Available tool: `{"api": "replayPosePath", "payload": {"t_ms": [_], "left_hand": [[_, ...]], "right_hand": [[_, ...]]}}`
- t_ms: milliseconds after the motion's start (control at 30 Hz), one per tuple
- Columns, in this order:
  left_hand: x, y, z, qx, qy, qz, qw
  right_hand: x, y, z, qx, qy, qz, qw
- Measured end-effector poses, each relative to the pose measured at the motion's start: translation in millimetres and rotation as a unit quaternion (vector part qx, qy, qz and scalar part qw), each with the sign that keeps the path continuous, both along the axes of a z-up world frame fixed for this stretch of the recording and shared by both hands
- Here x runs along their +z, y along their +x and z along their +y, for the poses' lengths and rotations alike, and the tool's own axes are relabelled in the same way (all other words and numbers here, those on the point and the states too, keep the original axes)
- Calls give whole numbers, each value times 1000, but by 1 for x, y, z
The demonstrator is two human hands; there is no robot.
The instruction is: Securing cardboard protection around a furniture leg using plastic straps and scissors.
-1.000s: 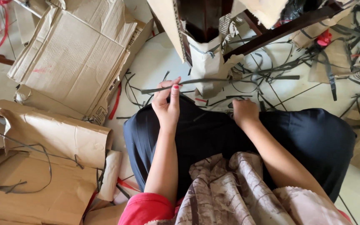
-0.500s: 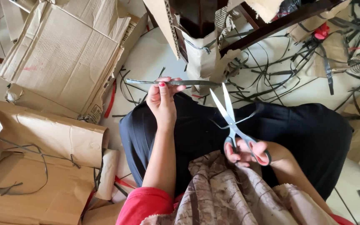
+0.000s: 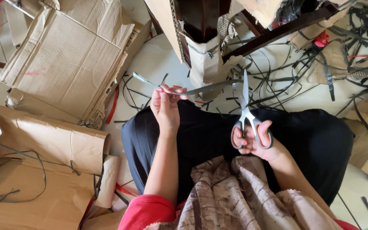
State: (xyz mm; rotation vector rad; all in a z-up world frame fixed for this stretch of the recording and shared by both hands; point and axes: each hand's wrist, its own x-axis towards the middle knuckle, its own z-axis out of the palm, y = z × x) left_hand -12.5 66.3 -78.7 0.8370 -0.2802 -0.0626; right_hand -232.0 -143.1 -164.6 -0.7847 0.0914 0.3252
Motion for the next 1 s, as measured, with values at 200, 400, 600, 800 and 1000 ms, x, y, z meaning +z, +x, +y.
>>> {"api": "replayPosePath", "payload": {"t_ms": [200,400,600,800,1000], "left_hand": [[3,2,5,17,7,8,1000],[1,1,5,32,36,5,999],[-7,6,5,32,32,11,999],[-13,10,9,30,41,39,998],[-38,25,16,44,3,82,996]], "right_hand": [[2,4,-6,-29,-84,-18,996],[4,13,-4,-65,-126,-98,985],[5,12,-7,-86,-115,-164,976],[-8,2,-8,-109,-113,-193,969],[-12,-7,-23,-174,-88,-129,972]]}}
